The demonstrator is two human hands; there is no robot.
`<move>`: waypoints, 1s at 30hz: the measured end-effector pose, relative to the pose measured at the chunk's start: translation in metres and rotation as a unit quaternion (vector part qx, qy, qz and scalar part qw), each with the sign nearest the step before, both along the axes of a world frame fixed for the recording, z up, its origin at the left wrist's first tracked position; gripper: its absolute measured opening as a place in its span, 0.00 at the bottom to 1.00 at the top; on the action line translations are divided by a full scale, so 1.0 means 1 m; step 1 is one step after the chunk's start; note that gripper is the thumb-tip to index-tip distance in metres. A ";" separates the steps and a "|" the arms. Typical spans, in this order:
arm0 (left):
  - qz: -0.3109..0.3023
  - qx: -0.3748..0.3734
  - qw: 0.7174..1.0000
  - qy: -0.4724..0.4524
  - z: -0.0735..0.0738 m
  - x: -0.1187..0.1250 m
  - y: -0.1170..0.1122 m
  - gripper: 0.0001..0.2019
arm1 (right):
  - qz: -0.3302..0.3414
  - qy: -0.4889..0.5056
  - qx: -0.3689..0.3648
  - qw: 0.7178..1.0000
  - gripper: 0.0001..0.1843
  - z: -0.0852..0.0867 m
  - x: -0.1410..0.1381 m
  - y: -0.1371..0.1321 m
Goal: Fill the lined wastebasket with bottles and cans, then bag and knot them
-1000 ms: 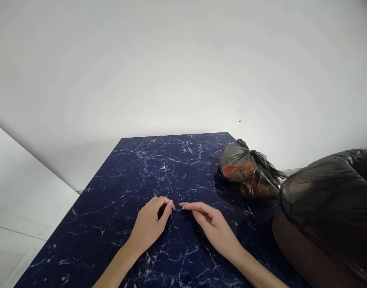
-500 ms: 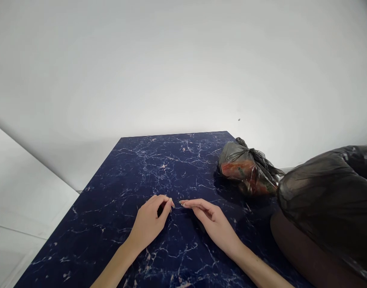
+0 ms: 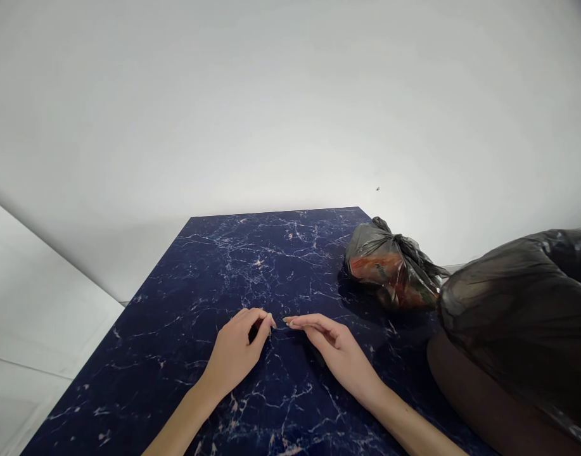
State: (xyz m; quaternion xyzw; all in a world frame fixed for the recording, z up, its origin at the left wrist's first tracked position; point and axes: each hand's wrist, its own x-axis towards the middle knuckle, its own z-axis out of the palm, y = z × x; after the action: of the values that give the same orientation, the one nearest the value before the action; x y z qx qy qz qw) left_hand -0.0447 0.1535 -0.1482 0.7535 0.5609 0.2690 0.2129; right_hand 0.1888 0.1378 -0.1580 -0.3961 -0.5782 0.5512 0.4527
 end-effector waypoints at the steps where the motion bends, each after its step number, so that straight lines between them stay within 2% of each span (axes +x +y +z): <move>1: 0.000 0.000 1.000 0.001 0.000 0.000 0.000 0.20 | 0.000 0.000 0.001 1.000 0.19 0.000 0.000 0.000; 30: -0.006 -0.003 1.000 0.000 0.001 0.001 0.000 0.20 | -0.001 0.006 -0.016 1.000 0.20 -0.001 0.000 0.000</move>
State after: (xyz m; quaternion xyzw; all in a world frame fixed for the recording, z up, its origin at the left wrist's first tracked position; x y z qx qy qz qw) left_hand -0.0442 0.1540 -0.1469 0.7560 0.5575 0.2657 0.2170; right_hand 0.1886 0.1380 -0.1588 -0.4003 -0.5665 0.5622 0.4503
